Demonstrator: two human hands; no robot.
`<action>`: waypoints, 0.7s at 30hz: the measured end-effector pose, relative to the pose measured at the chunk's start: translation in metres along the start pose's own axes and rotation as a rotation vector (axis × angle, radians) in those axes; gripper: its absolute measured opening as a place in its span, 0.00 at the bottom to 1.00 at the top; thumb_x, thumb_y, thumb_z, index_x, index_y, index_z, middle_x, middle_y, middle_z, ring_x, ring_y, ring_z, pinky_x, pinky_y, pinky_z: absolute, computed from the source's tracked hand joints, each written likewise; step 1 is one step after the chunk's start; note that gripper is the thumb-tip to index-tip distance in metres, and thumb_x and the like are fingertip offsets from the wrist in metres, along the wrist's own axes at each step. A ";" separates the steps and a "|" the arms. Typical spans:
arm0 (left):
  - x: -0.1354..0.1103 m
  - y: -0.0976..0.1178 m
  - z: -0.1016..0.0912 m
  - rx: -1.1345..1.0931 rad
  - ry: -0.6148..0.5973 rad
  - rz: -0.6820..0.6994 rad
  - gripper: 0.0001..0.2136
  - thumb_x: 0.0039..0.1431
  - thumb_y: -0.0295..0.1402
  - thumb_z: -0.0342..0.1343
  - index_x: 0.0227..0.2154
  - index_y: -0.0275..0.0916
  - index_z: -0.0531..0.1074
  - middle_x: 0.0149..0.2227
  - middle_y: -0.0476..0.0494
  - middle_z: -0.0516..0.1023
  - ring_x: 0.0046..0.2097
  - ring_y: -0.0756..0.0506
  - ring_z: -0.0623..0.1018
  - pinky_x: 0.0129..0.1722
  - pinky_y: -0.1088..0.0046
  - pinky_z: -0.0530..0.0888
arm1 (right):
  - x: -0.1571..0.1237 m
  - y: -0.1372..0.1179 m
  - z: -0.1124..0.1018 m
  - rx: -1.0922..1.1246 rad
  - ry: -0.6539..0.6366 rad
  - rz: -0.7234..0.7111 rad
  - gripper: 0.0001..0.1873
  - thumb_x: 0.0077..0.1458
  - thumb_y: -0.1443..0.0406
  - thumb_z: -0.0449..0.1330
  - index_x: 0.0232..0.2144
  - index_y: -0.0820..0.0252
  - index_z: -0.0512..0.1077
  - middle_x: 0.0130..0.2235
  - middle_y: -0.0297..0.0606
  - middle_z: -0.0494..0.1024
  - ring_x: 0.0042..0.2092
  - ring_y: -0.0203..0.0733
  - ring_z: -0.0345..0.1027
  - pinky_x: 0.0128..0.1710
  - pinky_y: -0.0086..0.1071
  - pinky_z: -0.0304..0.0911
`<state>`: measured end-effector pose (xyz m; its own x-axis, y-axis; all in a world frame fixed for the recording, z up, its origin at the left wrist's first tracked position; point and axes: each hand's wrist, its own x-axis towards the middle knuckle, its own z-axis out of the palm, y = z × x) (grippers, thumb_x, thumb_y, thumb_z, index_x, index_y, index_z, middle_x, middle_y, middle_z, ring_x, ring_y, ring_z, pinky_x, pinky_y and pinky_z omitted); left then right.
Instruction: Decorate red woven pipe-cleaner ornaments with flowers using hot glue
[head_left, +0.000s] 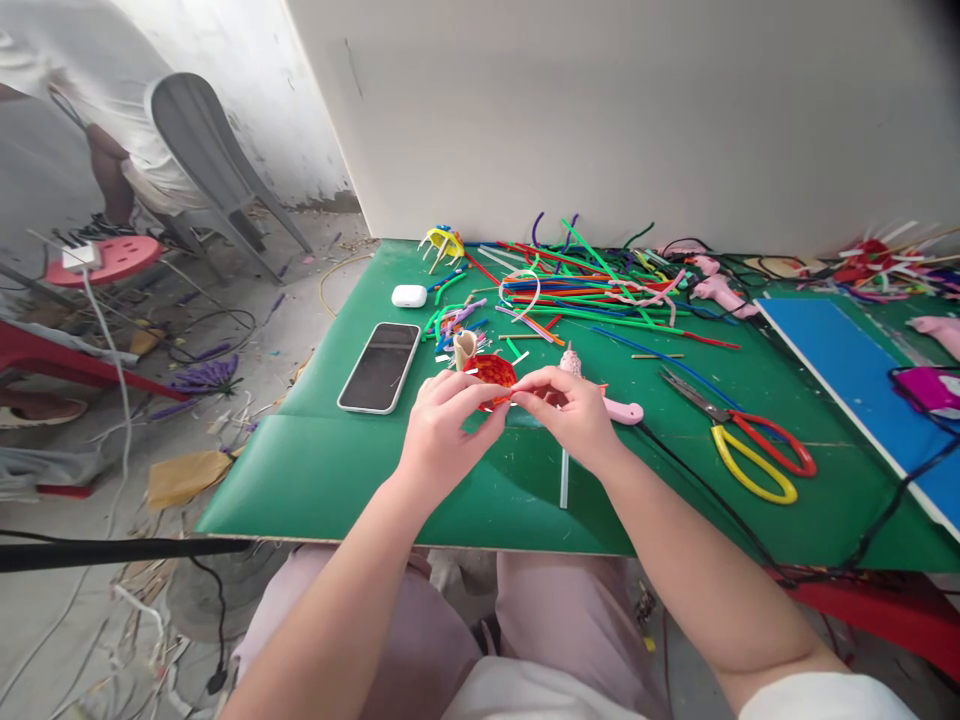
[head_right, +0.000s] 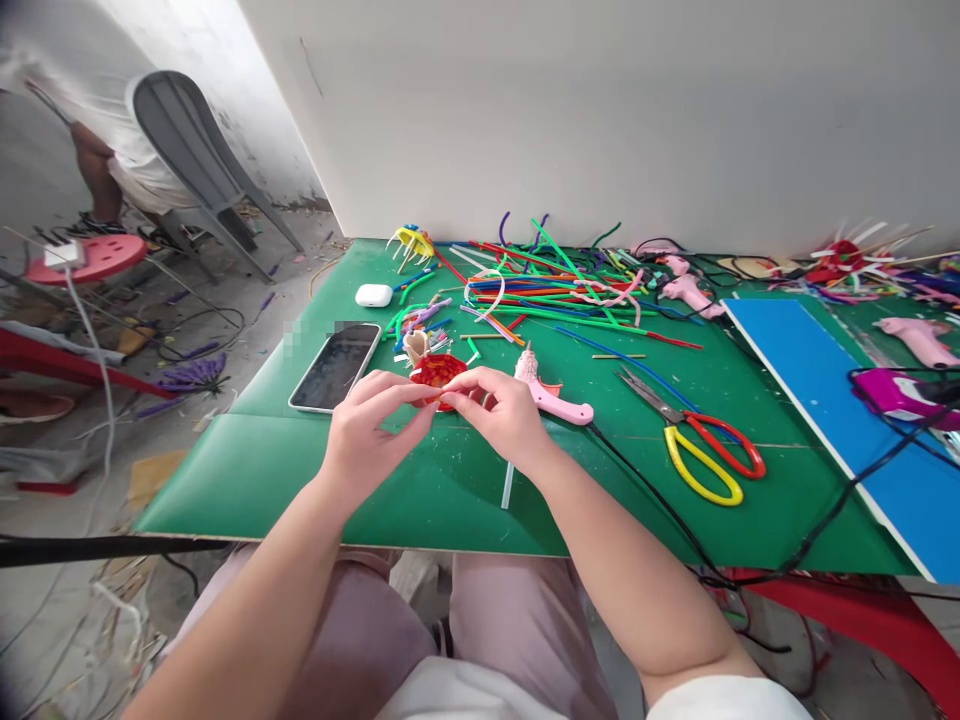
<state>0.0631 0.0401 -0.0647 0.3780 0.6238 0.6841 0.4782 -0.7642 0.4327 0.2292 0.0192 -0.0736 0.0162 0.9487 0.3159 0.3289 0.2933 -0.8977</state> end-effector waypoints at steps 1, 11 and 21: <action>0.000 0.000 0.000 0.002 -0.001 0.001 0.04 0.52 0.27 0.55 0.30 0.39 0.73 0.28 0.49 0.75 0.31 0.50 0.71 0.34 0.72 0.68 | 0.000 0.000 0.000 -0.006 -0.003 0.003 0.07 0.50 0.59 0.61 0.29 0.56 0.73 0.29 0.31 0.75 0.28 0.33 0.67 0.23 0.26 0.59; -0.001 -0.002 0.001 0.035 -0.013 -0.024 0.02 0.53 0.28 0.54 0.28 0.39 0.71 0.27 0.50 0.75 0.32 0.51 0.71 0.35 0.72 0.67 | 0.000 0.000 0.000 -0.022 -0.002 0.004 0.06 0.50 0.60 0.61 0.29 0.55 0.73 0.28 0.31 0.76 0.27 0.32 0.66 0.23 0.25 0.59; 0.003 -0.023 -0.026 0.158 -0.344 -0.201 0.07 0.56 0.33 0.51 0.32 0.42 0.73 0.32 0.49 0.75 0.36 0.48 0.71 0.37 0.71 0.67 | 0.003 0.002 -0.005 0.040 0.110 0.075 0.09 0.52 0.59 0.57 0.34 0.55 0.73 0.26 0.32 0.75 0.24 0.31 0.65 0.21 0.24 0.59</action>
<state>0.0326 0.0552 -0.0576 0.4947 0.7963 0.3480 0.6747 -0.6043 0.4237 0.2347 0.0222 -0.0732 0.1438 0.9500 0.2771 0.2853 0.2283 -0.9308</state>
